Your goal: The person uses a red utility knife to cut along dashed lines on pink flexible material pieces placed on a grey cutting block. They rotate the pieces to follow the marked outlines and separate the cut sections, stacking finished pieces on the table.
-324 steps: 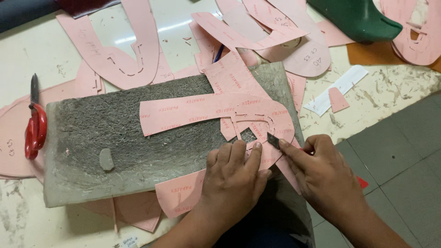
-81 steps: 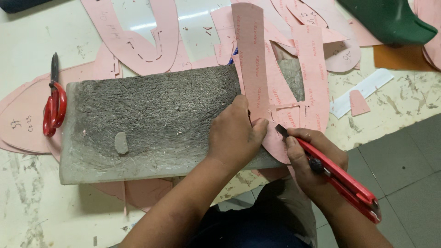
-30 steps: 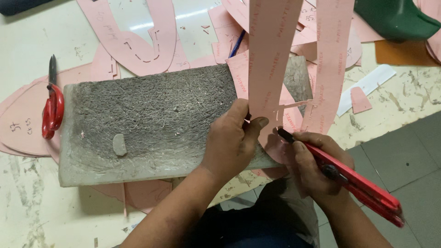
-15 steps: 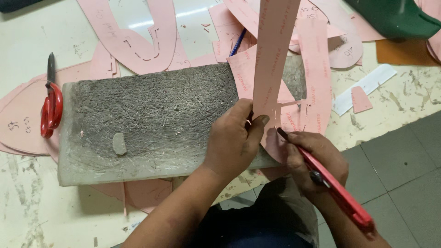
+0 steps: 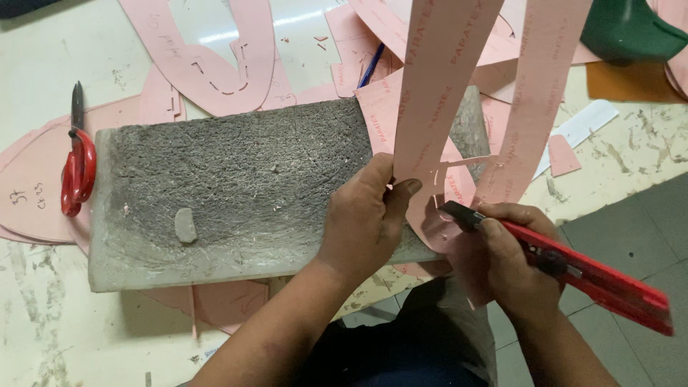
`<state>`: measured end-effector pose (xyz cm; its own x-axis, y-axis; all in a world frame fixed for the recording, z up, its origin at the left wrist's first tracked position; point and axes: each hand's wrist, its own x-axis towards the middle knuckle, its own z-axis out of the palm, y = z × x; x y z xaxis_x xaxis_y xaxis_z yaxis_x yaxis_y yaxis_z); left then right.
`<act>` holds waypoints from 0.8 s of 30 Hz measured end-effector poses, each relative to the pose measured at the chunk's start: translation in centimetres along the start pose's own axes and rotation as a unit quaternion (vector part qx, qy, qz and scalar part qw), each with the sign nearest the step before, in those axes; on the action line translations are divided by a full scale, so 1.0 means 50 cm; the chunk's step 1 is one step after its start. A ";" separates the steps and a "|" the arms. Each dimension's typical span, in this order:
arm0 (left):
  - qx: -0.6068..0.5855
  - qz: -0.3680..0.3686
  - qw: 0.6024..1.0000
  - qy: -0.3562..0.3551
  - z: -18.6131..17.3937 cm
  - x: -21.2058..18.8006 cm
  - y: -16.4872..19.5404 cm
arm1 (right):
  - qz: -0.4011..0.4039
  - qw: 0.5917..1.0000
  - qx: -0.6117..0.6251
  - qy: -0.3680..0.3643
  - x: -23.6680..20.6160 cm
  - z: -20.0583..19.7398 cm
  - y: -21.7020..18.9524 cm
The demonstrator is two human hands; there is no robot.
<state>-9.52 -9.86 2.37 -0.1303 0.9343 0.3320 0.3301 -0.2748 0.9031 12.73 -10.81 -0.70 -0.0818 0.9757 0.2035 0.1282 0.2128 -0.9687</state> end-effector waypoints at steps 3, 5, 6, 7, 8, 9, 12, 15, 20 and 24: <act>-0.010 0.002 1.000 0.001 0.003 0.001 0.002 | -0.011 0.998 0.056 0.024 -0.001 -0.003 -0.002; -0.026 0.007 1.000 0.006 0.004 0.001 0.002 | -0.014 0.996 0.073 0.039 0.000 -0.002 -0.008; -0.046 0.009 0.999 0.009 0.004 0.000 0.002 | -0.021 0.998 0.054 0.032 0.001 -0.004 -0.013; -0.065 0.011 0.998 0.012 0.004 0.001 0.001 | -0.029 0.999 0.035 0.024 0.005 -0.006 -0.017; -0.059 0.011 0.998 0.017 0.005 0.001 0.000 | -0.036 0.999 0.016 0.017 0.008 -0.009 -0.020; -0.053 0.010 0.998 0.021 0.006 0.001 0.000 | -0.045 0.999 0.007 0.007 0.011 -0.010 -0.021; -0.066 0.018 0.997 0.032 0.009 -0.001 -0.001 | -0.055 0.998 -0.020 0.000 0.014 -0.014 -0.021; -0.083 0.013 0.996 0.036 0.012 0.000 -0.003 | -0.035 0.998 -0.043 0.025 0.008 -0.020 -0.017; -0.091 -0.023 0.995 0.018 0.009 0.004 -0.004 | 0.008 0.993 -0.099 0.062 -0.001 -0.029 -0.024; -0.100 -0.027 0.994 0.014 0.008 0.007 -0.004 | -0.035 0.996 -0.081 0.015 0.002 -0.032 -0.040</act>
<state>-9.25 -9.38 2.18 -0.1691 0.9432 0.2859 0.1292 -0.2663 0.9552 14.05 -11.03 1.51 -0.0669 0.9589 0.2757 0.2813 0.2833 -0.9169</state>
